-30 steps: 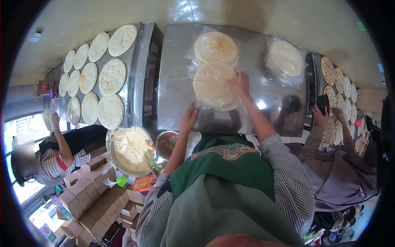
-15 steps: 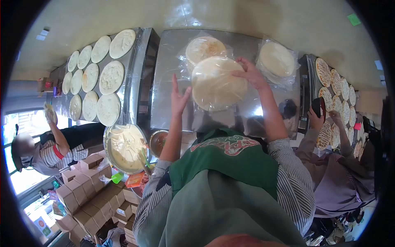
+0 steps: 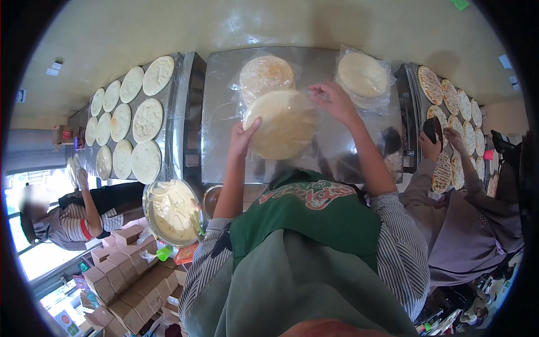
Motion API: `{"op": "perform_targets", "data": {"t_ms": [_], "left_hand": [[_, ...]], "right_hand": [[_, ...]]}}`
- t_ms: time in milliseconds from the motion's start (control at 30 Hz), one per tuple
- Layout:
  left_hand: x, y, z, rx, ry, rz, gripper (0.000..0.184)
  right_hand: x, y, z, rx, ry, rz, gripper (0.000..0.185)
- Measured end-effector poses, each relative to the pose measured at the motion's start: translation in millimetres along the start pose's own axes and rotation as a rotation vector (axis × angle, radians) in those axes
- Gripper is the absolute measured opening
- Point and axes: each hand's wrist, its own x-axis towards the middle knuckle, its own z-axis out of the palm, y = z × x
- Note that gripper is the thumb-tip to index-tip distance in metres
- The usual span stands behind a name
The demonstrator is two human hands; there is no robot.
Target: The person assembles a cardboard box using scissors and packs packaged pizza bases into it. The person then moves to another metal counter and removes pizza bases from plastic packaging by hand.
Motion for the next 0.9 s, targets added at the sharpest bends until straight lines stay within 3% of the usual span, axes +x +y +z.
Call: {"op": "perform_targets", "data": {"t_ms": [67,167,267,367,467,567,667,733,833,900], "left_hand": [[-2.8,0.4,0.3,0.009,-0.006,0.006,0.031],[0.8,-14.1,-3.9,-0.086,0.016,-0.007,0.038],[0.4,-16.2,0.7,-0.223,0.084,-0.190,0.046],[0.0,-26.0,0.6,-0.530,0.090,-0.279,0.051],[-5.1,-36.2,-7.3,-0.602,0.196,-0.153,0.052],[-13.4,-17.9,-5.3,-0.367,0.308,0.037,0.059],[-9.7,-14.2,-1.8,-0.291,0.433,0.169,0.047],[-9.7,-10.4,2.6,-0.278,0.437,0.196,0.046],[-11.8,-1.9,13.4,-0.265,0.437,0.227,0.045],[-12.3,-0.1,14.7,-0.258,0.414,0.231,0.047]], "right_hand": [[-4.6,-7.6,3.9,-0.123,0.107,-0.018,0.025],[-6.8,-21.4,4.3,-0.067,0.194,-0.099,0.018],[-7.7,-20.5,4.2,0.154,0.097,-0.361,0.015],[-17.4,-18.2,-5.5,0.753,0.035,-0.251,0.013],[-13.3,-8.9,-10.8,0.977,0.389,-0.118,0.019],[-16.9,26.5,9.4,0.792,0.518,0.340,0.034],[-27.2,39.5,52.0,0.564,0.250,0.438,0.036],[-36.7,-2.0,63.6,0.590,0.117,0.577,0.042],[-33.2,-9.2,72.6,0.751,0.060,0.707,0.038],[-31.9,2.5,74.2,0.794,0.159,0.499,0.033]]}}
